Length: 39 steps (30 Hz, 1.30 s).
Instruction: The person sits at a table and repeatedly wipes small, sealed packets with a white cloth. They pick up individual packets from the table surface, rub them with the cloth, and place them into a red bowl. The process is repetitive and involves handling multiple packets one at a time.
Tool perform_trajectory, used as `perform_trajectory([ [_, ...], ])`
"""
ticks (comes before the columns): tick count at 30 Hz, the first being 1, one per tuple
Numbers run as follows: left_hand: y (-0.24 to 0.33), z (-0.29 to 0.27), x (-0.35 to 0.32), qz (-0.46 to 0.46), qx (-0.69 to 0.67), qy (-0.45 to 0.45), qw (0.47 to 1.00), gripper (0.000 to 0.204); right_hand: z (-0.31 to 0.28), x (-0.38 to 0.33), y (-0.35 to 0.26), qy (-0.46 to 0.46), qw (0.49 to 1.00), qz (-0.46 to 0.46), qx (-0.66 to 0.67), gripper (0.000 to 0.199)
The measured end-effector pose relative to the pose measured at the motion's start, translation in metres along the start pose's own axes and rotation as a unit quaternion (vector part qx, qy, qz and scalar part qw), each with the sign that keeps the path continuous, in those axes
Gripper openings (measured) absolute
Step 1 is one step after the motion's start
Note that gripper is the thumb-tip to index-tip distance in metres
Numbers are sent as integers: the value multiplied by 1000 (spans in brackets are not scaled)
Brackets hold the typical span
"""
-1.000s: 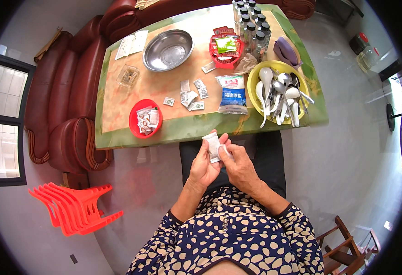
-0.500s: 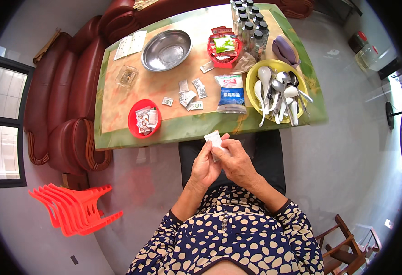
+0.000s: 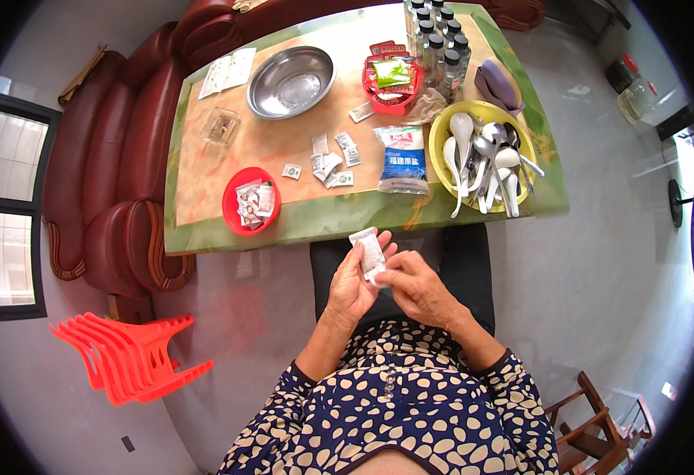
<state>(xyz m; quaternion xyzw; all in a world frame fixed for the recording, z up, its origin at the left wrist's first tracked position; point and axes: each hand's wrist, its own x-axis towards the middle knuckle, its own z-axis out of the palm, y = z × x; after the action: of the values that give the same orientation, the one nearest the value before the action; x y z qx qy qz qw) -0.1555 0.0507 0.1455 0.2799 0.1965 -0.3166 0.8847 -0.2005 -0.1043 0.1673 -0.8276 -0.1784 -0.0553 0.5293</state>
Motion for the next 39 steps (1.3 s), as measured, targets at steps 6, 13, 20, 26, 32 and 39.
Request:
perform_trajectory([
  [6,-1,-8,2,17,-5,-6,1000,44,13,-2,2,20,986,-31,-161,29],
  [13,7,-1,-5,14,30,-30,999,44,-4,0,-3,58,988,45,-135,36],
  [20,1,15,-10,-16,2,-69,997,48,28,10,0,71,979,-43,-185,43],
  [26,-10,-2,-7,7,-23,-37,999,41,26,21,4,108,966,-20,-233,45],
  [32,4,1,-5,34,-8,-54,998,43,18,7,-1,71,974,40,-213,43],
  [39,8,1,-7,12,-24,-49,998,44,6,18,-6,104,991,77,-33,44],
])
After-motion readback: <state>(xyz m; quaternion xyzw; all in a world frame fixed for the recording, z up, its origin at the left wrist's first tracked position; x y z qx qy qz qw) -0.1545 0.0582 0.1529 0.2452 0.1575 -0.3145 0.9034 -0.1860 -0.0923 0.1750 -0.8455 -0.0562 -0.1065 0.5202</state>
